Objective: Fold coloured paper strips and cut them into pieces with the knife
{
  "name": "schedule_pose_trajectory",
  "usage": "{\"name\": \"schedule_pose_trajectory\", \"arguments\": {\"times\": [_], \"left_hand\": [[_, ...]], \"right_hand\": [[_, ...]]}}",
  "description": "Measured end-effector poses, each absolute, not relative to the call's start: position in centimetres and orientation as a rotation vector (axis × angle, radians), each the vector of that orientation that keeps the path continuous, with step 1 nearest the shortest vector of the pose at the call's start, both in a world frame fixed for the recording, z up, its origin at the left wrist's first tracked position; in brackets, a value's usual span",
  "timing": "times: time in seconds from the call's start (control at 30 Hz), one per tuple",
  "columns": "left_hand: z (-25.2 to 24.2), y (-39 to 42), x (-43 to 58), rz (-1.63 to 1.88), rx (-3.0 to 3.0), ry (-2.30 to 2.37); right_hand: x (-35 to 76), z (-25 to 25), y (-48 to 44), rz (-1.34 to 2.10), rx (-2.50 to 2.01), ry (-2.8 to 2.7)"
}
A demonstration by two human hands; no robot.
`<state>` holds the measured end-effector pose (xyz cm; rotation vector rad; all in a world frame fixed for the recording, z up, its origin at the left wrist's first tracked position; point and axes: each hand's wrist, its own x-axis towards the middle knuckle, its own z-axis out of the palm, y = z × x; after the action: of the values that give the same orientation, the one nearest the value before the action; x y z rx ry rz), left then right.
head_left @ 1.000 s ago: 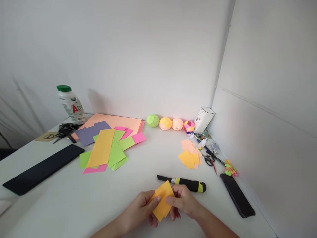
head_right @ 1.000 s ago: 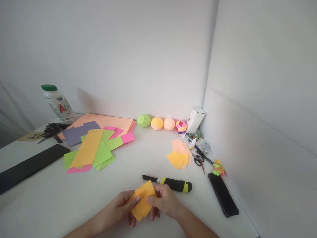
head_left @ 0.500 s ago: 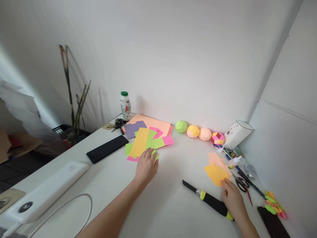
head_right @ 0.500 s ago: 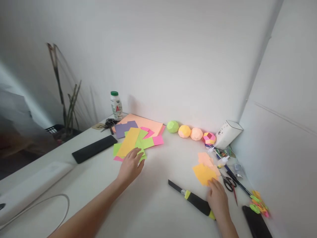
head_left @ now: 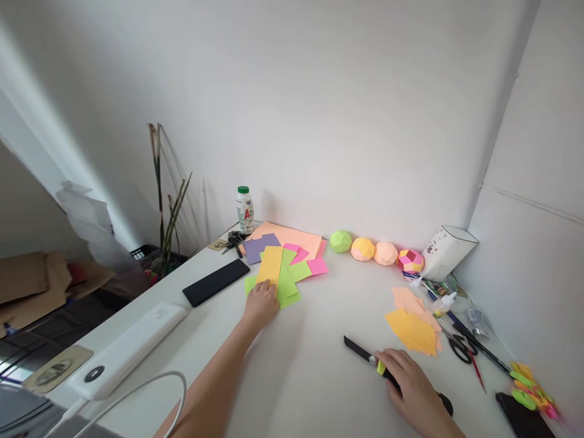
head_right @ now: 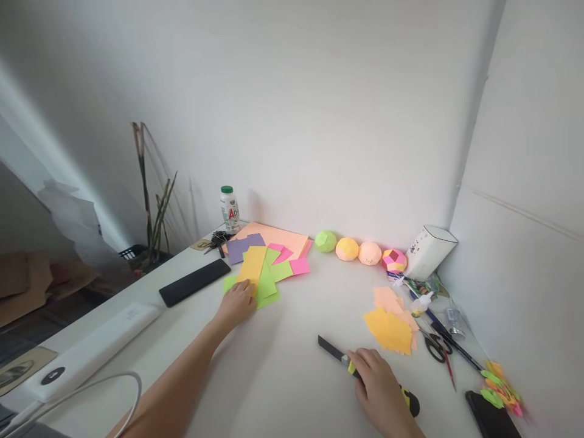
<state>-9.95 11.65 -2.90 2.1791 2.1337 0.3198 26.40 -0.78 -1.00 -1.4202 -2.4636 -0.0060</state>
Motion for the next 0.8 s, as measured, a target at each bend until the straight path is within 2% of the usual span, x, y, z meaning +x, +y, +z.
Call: {"name": "schedule_pose_trajectory", "arguments": {"times": [0.2, 0.33, 0.43, 0.67, 0.8], "left_hand": [[-3.3, 11.6, -10.5, 0.269, 2.225, 2.149], [-3.7, 11.6, -10.8, 0.286, 2.275, 2.155], [-3.9, 11.6, -11.0, 0.334, 2.327, 2.134], [-2.1, 10.8, -10.4, 0.686, 2.369, 2.182], [-0.7, 7.7, -6.5, 0.815, 2.542, 1.876]], "right_hand": [[27.0, -0.6, -0.7, -0.117, -1.585, -2.334], [29.4, 0.1, -0.7, -0.336, -2.078, -1.993], [31.0, -0.2, -0.7, -0.348, -2.302, -1.831], [31.3, -1.7, -0.4, -0.296, -2.281, -1.814], [29.1, -1.2, -0.6, -0.252, -2.081, -1.942]]}}
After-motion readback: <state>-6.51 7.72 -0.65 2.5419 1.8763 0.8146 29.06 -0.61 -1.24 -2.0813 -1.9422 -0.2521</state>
